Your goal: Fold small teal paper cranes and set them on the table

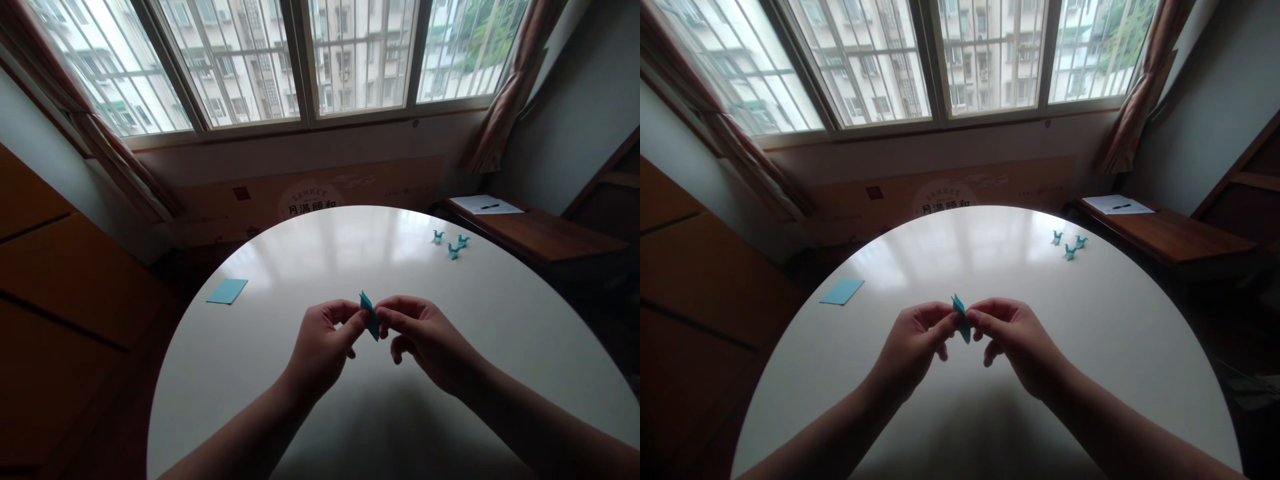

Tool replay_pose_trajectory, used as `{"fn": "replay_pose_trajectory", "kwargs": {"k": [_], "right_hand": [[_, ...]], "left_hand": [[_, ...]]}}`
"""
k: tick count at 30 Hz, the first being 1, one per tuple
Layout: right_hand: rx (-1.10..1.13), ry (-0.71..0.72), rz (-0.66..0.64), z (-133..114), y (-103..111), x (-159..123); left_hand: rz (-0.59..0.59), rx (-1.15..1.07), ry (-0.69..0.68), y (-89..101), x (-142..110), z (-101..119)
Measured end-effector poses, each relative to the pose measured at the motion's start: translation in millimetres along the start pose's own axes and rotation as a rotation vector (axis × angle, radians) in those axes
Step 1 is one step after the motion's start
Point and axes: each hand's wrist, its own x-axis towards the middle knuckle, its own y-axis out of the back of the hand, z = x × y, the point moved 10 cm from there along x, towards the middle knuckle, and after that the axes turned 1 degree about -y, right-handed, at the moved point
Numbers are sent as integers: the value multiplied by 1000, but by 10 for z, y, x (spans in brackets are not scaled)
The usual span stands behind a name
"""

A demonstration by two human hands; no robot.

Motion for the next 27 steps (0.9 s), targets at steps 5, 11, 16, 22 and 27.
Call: {"fn": "replay_pose_trajectory", "kwargs": {"k": [5, 11, 16, 22, 27], "right_hand": [[-25, 150, 53, -70, -26, -58], [-75, 306, 170, -186, -40, -150], [-127, 379, 198, -256, -21, -190], [-141, 400, 217, -258, -2, -211], [-201, 379, 216, -257, -23, -209]], "left_hand": [[77, 40, -49, 24, -46, 53], [163, -32, -89, 23, -108, 42], [125, -59, -101, -16, -121, 61], [114, 5, -125, -8, -99, 99], [171, -4, -186, 63, -94, 158]]}}
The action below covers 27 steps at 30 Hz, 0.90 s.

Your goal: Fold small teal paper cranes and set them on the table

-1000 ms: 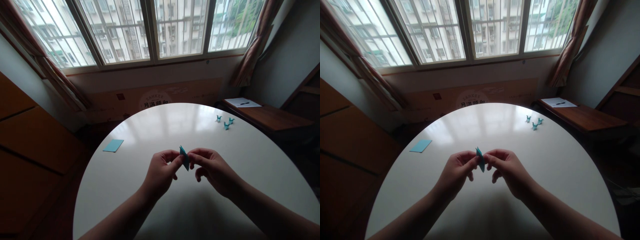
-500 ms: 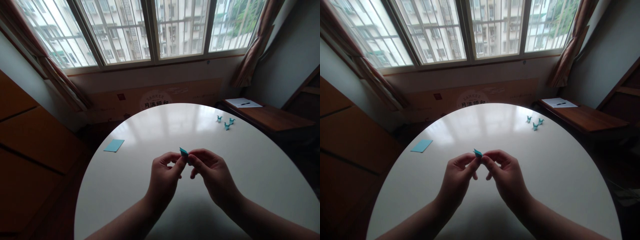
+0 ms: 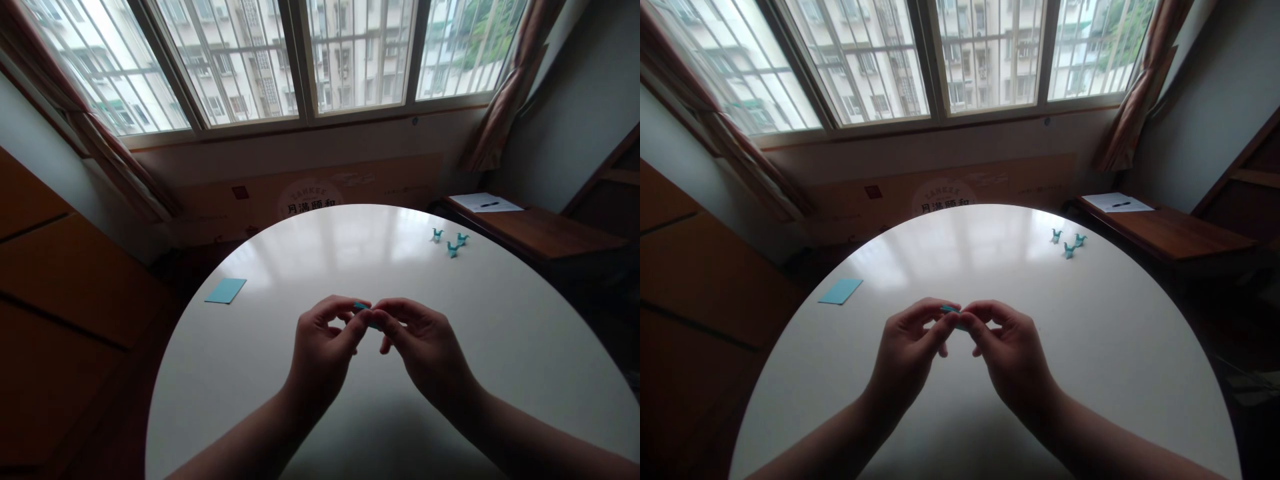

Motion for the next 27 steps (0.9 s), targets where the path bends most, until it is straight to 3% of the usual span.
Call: {"fn": "replay_pose_trajectory", "kwargs": {"k": [9, 15, 27], "right_hand": [[8, -99, -142, 109, -108, 13], [10, -165, -128, 145, -103, 9], [-85, -136, -125, 126, -113, -14]], "left_hand": [[31, -161, 80, 63, 45, -127], [-23, -145, 106, 28, 45, -146], [-69, -93, 154, -9, 40, -151]]}}
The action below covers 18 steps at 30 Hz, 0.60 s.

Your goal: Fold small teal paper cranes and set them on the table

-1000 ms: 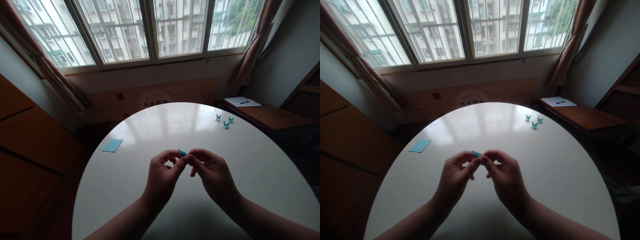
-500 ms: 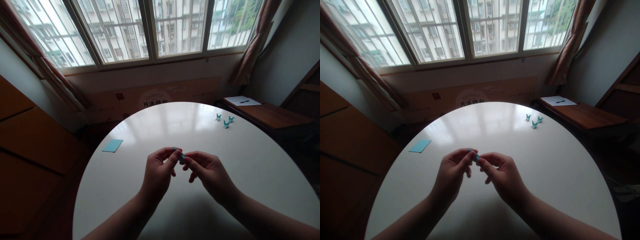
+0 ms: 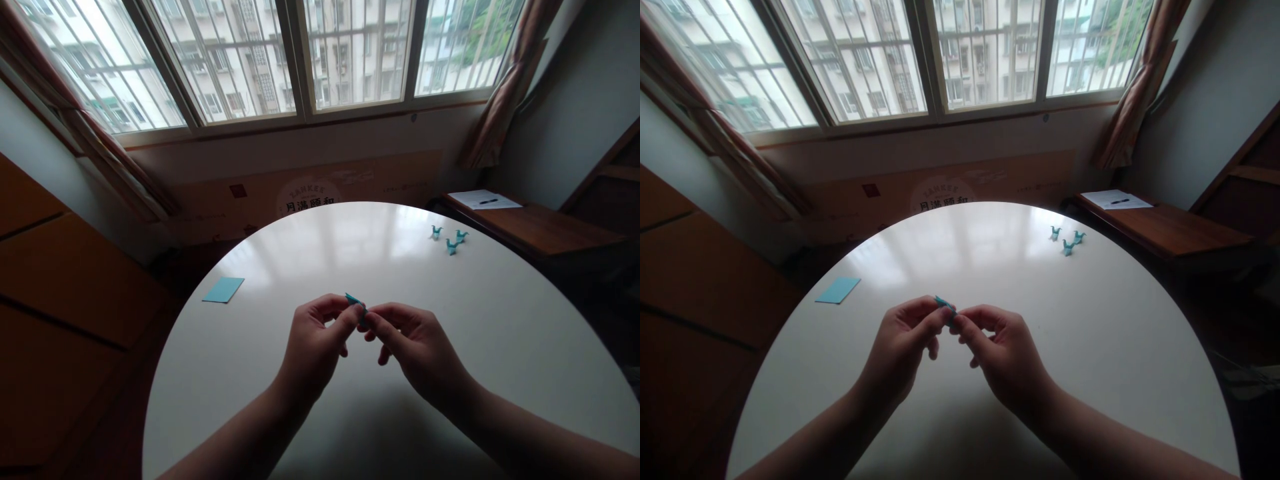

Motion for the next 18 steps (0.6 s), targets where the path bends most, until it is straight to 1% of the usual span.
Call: {"fn": "replay_pose_trajectory", "kwargs": {"k": [8, 13, 18], "right_hand": [[-26, 17, -36, -21, -98, -26], [-45, -1, -19, -34, -16, 19], [-25, 35, 15, -69, 82, 53]], "left_hand": [[-13, 27, -7, -18, -7, 23], [-34, 33, -28, -16, 18, 26], [-63, -5, -17, -26, 39, 18]]}}
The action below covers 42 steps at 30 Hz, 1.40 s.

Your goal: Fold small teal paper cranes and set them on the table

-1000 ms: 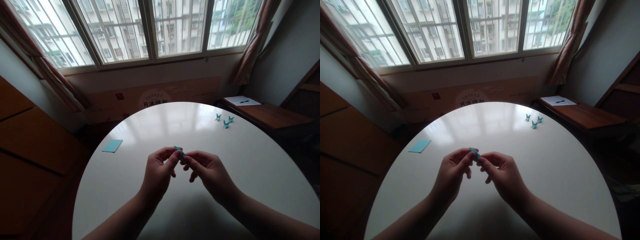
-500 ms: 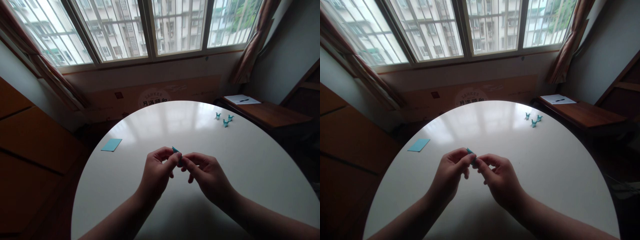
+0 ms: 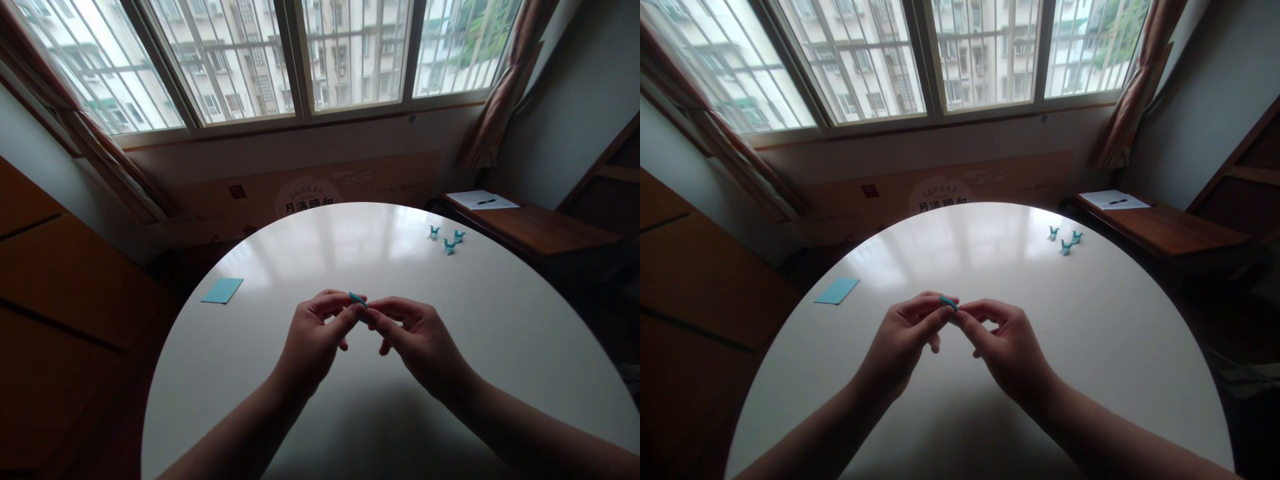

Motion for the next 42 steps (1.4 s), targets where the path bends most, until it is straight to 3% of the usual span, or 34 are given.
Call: {"fn": "replay_pose_trajectory", "kwargs": {"k": [8, 13, 19, 24, 30, 34, 42], "right_hand": [[56, 16, 74, -15, 42, -12], [55, -36, 18, 32, 1, 4], [31, -8, -112, -9, -45, 20], [-49, 9, -127, -23, -38, 31], [44, -8, -58, -9, -9, 19], [117, -29, -30, 29, -9, -16], [110, -26, -17, -1, -43, -25]], "left_hand": [[21, 133, -19, 10, -30, 60], [0, 159, -56, 0, -40, 128], [-113, 197, -26, -31, -2, 144], [-139, 265, -14, 1, 34, 134], [-63, 369, -97, 43, 21, 194], [-44, 324, -88, 19, -7, 173], [11, 367, -157, -11, -59, 268]]}}
